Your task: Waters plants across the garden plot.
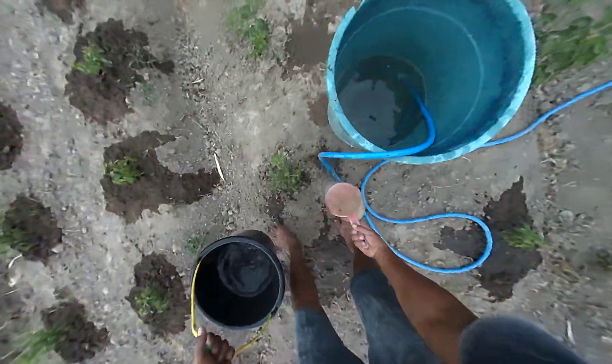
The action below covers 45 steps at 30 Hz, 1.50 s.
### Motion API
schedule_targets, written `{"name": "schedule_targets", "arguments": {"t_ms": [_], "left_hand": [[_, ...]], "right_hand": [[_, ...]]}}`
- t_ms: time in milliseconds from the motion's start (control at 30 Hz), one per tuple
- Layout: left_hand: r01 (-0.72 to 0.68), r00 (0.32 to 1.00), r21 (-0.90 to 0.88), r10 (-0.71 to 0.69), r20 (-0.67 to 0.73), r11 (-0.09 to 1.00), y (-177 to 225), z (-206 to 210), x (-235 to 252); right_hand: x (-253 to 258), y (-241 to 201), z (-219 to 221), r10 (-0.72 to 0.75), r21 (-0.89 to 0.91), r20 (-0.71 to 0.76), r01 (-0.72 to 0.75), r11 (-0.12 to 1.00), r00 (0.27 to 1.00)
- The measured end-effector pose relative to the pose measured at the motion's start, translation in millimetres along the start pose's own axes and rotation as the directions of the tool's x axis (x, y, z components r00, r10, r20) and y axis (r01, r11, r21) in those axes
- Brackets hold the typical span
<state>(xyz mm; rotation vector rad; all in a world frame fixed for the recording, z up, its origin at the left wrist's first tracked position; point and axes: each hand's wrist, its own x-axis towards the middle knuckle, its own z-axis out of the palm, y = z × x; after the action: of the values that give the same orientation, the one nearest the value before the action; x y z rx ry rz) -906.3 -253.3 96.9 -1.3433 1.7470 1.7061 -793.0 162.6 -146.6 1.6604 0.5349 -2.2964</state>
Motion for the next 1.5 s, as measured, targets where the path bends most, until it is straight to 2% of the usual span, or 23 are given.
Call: {"name": "schedule_targets", "arguments": {"t_ms": [267,467,633,867,1067,1233,1300,1367,1433,1500], "left_hand": [[0.038,0.998,0.14,-0.045,0.043,0.989,61.2,-34.6,59.1],[0.03,0.997,0.199,-0.044,0.064,0.98,103.3,-24.3,84.3],[0.004,0.988,0.24,-0.041,0.148,0.971,136.0,2.1,98.3],[-0.046,0.973,0.342,-0.035,0.227,0.939,179.9,64.2,118.0],[-0.083,0.943,0.403,-0.059,0.328,0.911,209.7,137.2,142.9],[-0.14,0.909,0.447,-0.064,0.411,0.884,249.8,209.5,136.1],[-0.178,0.877,0.442,-0.062,0.476,0.879,269.8,238.6,130.5],[-0.209,0.839,0.425,-0.062,0.541,0.88,290.9,269.1,123.4],[-0.231,0.79,0.401,-0.07,0.609,0.886,314.3,298.7,116.7],[-0.251,0.727,0.373,-0.08,0.681,0.893,339.6,326.7,112.7]], "right_hand": [[2.7,28.0,27.3,-0.01,0.096,-0.116,0.022,0.995,0.993],[-1.6,44.6,58.2,0.019,0.216,-0.224,0.03,0.976,0.974],[5.7,50.4,85.5,0.083,0.33,-0.257,0.007,0.944,0.963],[34.1,59.5,113.2,0.172,0.414,-0.286,-0.041,0.909,0.943],[53.0,39.0,146.1,0.297,0.412,-0.385,-0.125,0.903,0.874],[48.9,14.9,164.7,0.348,0.398,-0.433,-0.17,0.901,0.831],[32.9,9.5,170.4,0.359,0.409,-0.448,-0.17,0.897,0.819],[-2.4,5.4,180.0,0.32,0.428,-0.438,-0.118,0.896,0.84],[-51.3,1.5,195.4,0.219,0.412,-0.387,-0.045,0.91,0.895],[-100.1,1.6,205.3,0.038,0.294,-0.259,0.042,0.955,0.965]]}}
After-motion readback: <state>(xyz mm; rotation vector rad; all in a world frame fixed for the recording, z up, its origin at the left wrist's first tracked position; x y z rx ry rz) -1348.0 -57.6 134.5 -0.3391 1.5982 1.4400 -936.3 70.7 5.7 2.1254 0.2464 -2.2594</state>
